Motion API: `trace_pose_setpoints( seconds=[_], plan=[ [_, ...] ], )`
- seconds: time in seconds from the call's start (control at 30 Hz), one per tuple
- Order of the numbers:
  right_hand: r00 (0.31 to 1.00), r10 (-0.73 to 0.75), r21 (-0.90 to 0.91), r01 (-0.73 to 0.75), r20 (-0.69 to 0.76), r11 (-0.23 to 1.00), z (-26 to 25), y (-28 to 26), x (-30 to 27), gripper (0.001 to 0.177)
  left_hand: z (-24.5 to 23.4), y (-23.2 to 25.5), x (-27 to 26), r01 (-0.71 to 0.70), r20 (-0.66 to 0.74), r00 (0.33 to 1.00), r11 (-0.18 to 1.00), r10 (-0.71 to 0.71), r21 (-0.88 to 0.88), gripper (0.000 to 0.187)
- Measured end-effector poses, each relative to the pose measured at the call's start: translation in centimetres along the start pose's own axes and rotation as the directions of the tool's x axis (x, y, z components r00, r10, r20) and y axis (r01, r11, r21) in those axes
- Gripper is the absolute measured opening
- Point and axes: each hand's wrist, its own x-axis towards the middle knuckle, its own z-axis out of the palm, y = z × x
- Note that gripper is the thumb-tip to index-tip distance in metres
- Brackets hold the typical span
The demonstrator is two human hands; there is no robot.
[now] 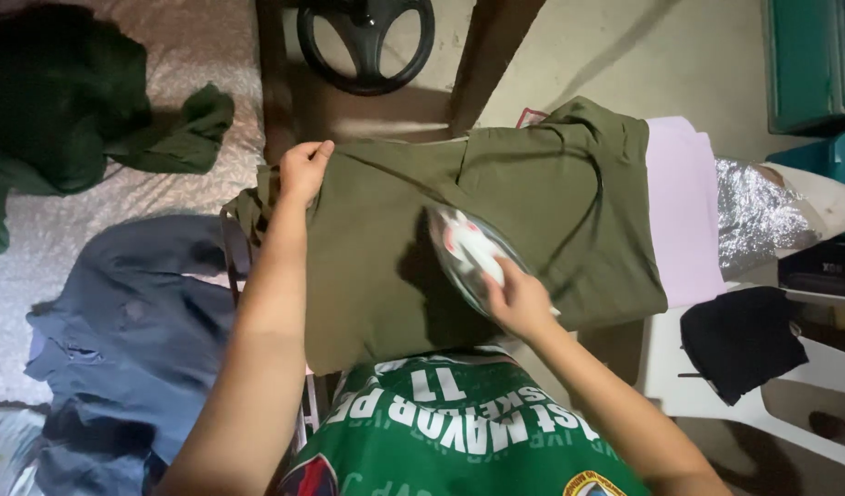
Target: Ironing various shirts and pants on a folding ironing board.
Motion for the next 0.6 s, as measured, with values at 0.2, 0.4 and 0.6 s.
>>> trace_pose_setpoints(
  seconds=[0.2, 0.4, 0.6],
  plan=[
    [0.995, -0.093, 0.044, 0.094, -0.030, 0.995, 3.5, -8.9, 7.3, 0.036, 0.0, -1.7, 0.6, -0.096, -0.004, 0.995, 0.992, 0.097, 0.081, 0.040],
    [0.978, -0.205, -0.016, 0.204, -0.049, 0.979, 2.6, -7.6, 6.3, 0.035, -0.1, -2.3, 0.5, -0.113, -0.056, 0.992, 0.993, 0.114, 0.027, 0.039],
    [0.992, 0.013, 0.006, -0.012, -0.123, 1.000, -1.9, 0.4, -2.4, 0.039, 0.2, -1.6, 1.1, -0.031, -0.002, 1.000, 0.999, 0.031, -0.030, 0.041]
  ],
)
